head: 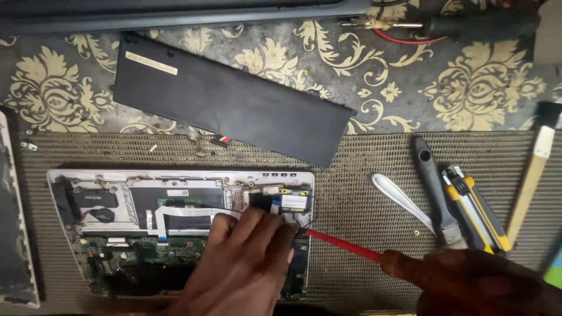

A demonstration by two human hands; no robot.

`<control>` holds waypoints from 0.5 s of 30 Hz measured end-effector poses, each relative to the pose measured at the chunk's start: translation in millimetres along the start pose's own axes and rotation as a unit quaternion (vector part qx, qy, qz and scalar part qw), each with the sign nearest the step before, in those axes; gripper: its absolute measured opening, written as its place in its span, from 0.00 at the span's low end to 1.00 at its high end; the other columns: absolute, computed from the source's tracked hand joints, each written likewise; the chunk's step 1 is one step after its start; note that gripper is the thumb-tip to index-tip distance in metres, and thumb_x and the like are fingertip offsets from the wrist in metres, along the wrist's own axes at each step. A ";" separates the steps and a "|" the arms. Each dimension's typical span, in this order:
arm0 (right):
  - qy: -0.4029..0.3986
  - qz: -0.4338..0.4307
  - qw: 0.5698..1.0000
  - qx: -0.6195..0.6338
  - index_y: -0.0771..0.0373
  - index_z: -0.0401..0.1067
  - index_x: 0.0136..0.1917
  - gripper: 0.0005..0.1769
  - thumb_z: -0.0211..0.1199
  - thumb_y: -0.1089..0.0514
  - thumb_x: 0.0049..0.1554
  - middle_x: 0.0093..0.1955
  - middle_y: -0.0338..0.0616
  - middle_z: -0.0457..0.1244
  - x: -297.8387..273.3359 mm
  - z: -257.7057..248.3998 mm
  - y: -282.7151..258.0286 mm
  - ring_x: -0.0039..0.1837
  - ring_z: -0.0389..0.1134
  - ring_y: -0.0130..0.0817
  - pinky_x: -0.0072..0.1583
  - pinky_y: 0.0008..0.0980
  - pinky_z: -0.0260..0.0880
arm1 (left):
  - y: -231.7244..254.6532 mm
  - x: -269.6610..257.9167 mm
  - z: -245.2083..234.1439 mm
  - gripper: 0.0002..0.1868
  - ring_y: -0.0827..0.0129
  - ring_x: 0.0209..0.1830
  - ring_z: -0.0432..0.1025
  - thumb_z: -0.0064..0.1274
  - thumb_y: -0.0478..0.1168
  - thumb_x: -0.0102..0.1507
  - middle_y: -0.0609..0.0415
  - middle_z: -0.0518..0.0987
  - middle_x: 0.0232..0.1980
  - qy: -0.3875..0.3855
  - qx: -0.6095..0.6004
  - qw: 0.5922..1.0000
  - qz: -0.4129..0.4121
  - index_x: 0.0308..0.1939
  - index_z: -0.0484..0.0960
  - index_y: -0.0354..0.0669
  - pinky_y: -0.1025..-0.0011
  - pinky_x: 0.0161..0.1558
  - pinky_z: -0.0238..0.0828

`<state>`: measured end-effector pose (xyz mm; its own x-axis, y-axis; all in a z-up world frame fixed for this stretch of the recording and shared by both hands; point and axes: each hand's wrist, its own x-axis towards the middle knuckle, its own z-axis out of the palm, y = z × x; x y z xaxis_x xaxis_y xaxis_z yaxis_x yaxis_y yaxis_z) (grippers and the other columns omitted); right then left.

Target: The person uses a red-handled screwdriver to tighten screws on the internal frame of a disassembled laptop. They work along the right edge and bottom edge of the chassis, securing the metal frame to the motherboard area. The battery and screen are set aside on the table.

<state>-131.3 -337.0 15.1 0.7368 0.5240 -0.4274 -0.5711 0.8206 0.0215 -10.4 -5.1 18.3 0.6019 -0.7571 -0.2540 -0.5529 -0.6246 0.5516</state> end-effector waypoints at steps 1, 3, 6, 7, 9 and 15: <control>0.014 -0.031 0.999 -0.027 0.68 0.62 0.77 0.25 0.51 0.61 0.68 0.80 0.91 0.41 2.8 13.3 1.3 0.47 0.61 0.40 0.47 0.33 0.60 | -1.0 -1.2 1.9 0.18 0.52 0.48 0.65 0.51 0.44 0.64 0.46 0.75 0.49 0.002 0.005 1.000 0.008 0.54 0.77 0.36 0.54 0.38 0.57; 0.030 -0.062 0.996 -0.058 0.73 0.60 0.78 0.26 0.46 0.62 0.69 0.78 0.94 0.42 6.6 32.6 2.1 0.45 0.60 0.38 0.46 0.32 0.60 | -2.2 -2.0 4.5 0.23 0.52 0.48 0.64 0.51 0.44 0.62 0.44 0.74 0.49 0.006 0.007 1.000 0.016 0.56 0.76 0.33 0.55 0.38 0.57; 0.217 -0.045 0.974 -0.047 0.74 0.77 0.66 0.23 0.55 0.66 0.59 0.74 0.89 0.59 10.1 44.9 -3.8 0.44 0.70 0.44 0.45 0.39 0.68 | -3.0 -3.5 8.4 0.21 0.52 0.50 0.64 0.51 0.45 0.61 0.46 0.74 0.48 0.004 0.011 1.000 0.009 0.53 0.78 0.35 0.54 0.40 0.59; 0.255 0.024 0.965 -0.053 0.83 0.72 0.70 0.33 0.57 0.60 0.56 0.52 0.70 0.62 12.1 45.3 -8.4 0.39 0.66 0.46 0.43 0.42 0.65 | -4.1 -4.6 9.9 0.22 0.51 0.51 0.64 0.52 0.46 0.59 0.46 0.74 0.49 0.005 0.022 1.000 0.019 0.52 0.79 0.35 0.54 0.40 0.59; 0.291 0.093 0.950 -0.059 0.92 0.67 0.74 0.45 0.58 0.54 0.53 0.30 0.50 0.64 12.7 46.5 -11.9 0.35 0.63 0.48 0.42 0.46 0.62 | -4.2 -5.8 10.3 0.24 0.51 0.51 0.65 0.52 0.46 0.56 0.45 0.74 0.49 0.009 0.032 0.999 0.030 0.52 0.79 0.35 0.53 0.40 0.60; 0.427 0.249 0.862 0.110 0.70 0.78 0.68 0.37 0.49 0.43 0.58 0.22 0.45 0.58 23.4 51.6 -16.7 0.32 0.58 0.45 0.42 0.43 0.60 | -4.1 -6.9 11.4 0.22 0.53 0.52 0.67 0.56 0.48 0.64 0.48 0.77 0.50 0.050 0.040 0.998 0.007 0.55 0.79 0.35 0.54 0.41 0.61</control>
<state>-85.9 -326.6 51.3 -0.1694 0.5412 -0.8236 -0.5886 0.6147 0.5250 -18.9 0.5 8.8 0.6464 -0.7450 -0.1646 -0.6030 -0.6310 0.4880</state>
